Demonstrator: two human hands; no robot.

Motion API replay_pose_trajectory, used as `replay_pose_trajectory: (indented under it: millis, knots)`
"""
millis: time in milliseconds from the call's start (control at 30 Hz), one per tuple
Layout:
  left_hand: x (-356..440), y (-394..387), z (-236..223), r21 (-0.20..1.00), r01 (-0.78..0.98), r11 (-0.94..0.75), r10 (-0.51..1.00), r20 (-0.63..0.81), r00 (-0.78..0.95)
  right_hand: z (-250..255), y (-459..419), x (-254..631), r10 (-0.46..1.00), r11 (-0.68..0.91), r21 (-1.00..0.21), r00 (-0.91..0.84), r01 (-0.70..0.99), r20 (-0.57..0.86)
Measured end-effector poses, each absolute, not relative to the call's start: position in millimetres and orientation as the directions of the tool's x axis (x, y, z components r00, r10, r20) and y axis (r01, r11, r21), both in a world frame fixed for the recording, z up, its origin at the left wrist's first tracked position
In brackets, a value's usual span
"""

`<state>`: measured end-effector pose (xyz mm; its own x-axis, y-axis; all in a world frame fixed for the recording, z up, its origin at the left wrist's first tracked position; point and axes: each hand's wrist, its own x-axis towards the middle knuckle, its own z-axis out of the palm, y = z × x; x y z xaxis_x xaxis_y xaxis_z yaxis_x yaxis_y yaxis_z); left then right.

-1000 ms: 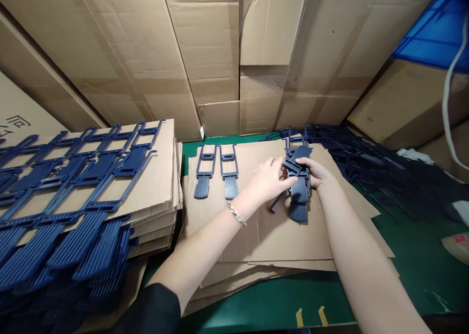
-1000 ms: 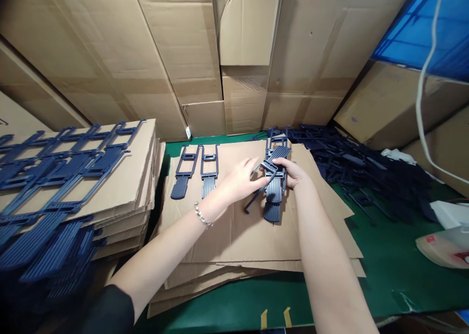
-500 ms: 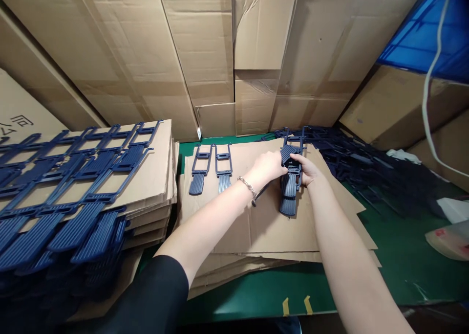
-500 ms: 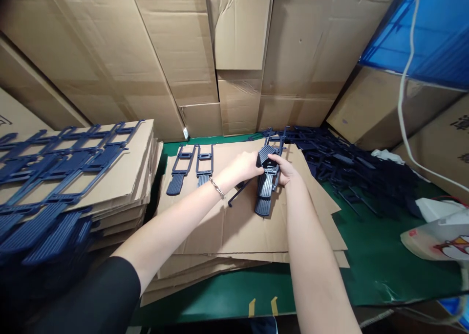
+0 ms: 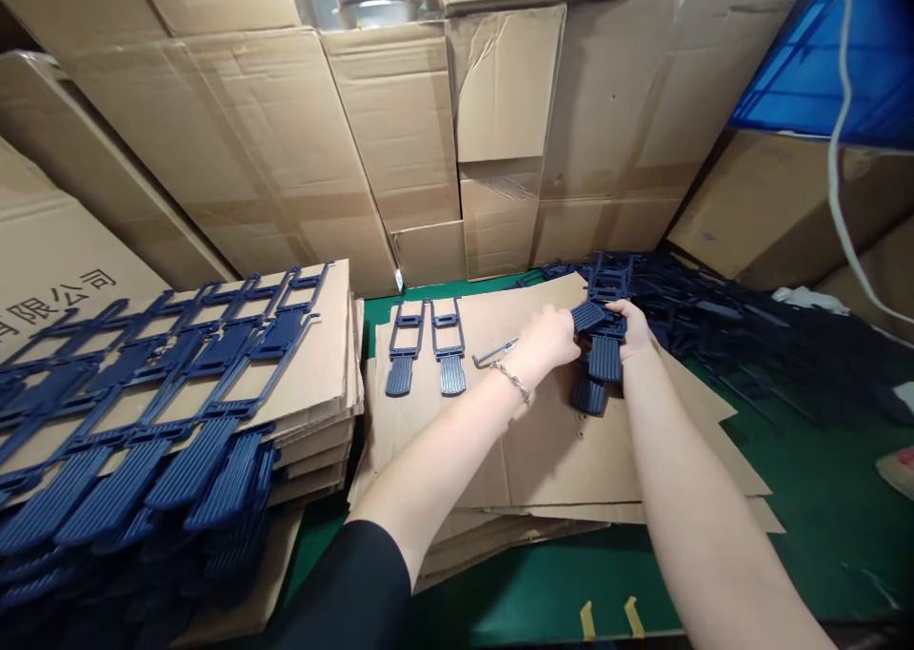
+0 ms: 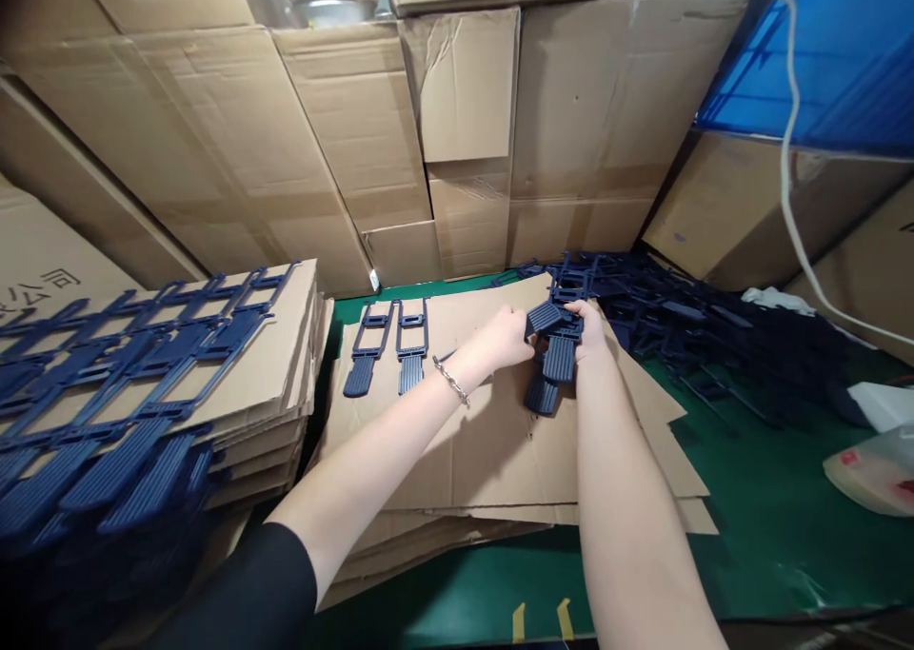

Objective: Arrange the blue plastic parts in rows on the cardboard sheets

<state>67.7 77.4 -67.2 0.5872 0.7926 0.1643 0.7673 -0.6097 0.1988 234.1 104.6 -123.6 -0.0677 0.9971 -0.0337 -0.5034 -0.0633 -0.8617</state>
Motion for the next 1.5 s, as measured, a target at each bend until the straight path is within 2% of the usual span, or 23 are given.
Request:
replay_pose_trajectory:
  millis: [167, 267, 467, 600, 767, 933, 1100, 1267, 1500]
  knots:
    - [49.7, 55.6, -66.2, 0.09, 0.638, -0.765, 0.64, 0.22, 0.736, -121.5, 100.7, 227.5, 0.997, -0.077, -0.785, -0.027, -0.614, -0.078]
    - [40.7, 51.7, -76.2, 0.038, 0.603, -0.797, 0.595, 0.221, 0.773, -120.7, 99.0, 223.9, 0.996, -0.085, -0.754, -0.024, -0.651, -0.091]
    - [32.9, 63.2, -99.0, 0.09, 0.678, -0.729, 0.684, 0.112, 0.721, -120.0, 100.4, 220.4, 0.991, -0.084, -0.732, 0.022, -0.676, -0.134]
    - [33.1, 73.9, -98.2, 0.144, 0.648, -0.748, 0.663, 0.095, 0.743, -120.2, 101.4, 219.3, 0.986, -0.107, -0.727, 0.025, -0.678, -0.167]
    - [32.0, 82.9, -91.0, 0.202, 0.619, -0.759, 0.619, -0.068, 0.782, -119.6, 101.6, 218.8, 0.983, -0.115, -0.723, 0.026, -0.681, -0.181]
    - [32.4, 72.5, -90.0, 0.153, 0.773, -0.616, 0.756, -0.16, 0.635, -118.6, 100.8, 217.3, 0.981, -0.109, -0.716, 0.044, -0.69, -0.191]
    - [34.1, 69.5, -96.8, 0.106, 0.889, -0.446, 0.89, -0.054, 0.453, -116.9, 98.0, 215.9, 0.976, -0.106, -0.72, 0.065, -0.685, -0.206]
    - [30.2, 77.3, -99.7, 0.103, 0.944, -0.314, 0.949, -0.005, 0.316, -116.0, 98.0, 213.8, 0.969, -0.127, -0.739, 0.078, -0.661, -0.236]
    - [14.3, 75.6, -99.8, 0.055, 0.931, -0.361, 0.929, 0.103, 0.354, -117.4, 99.7, 212.2, 0.968, -0.135, -0.755, 0.078, -0.642, -0.239]
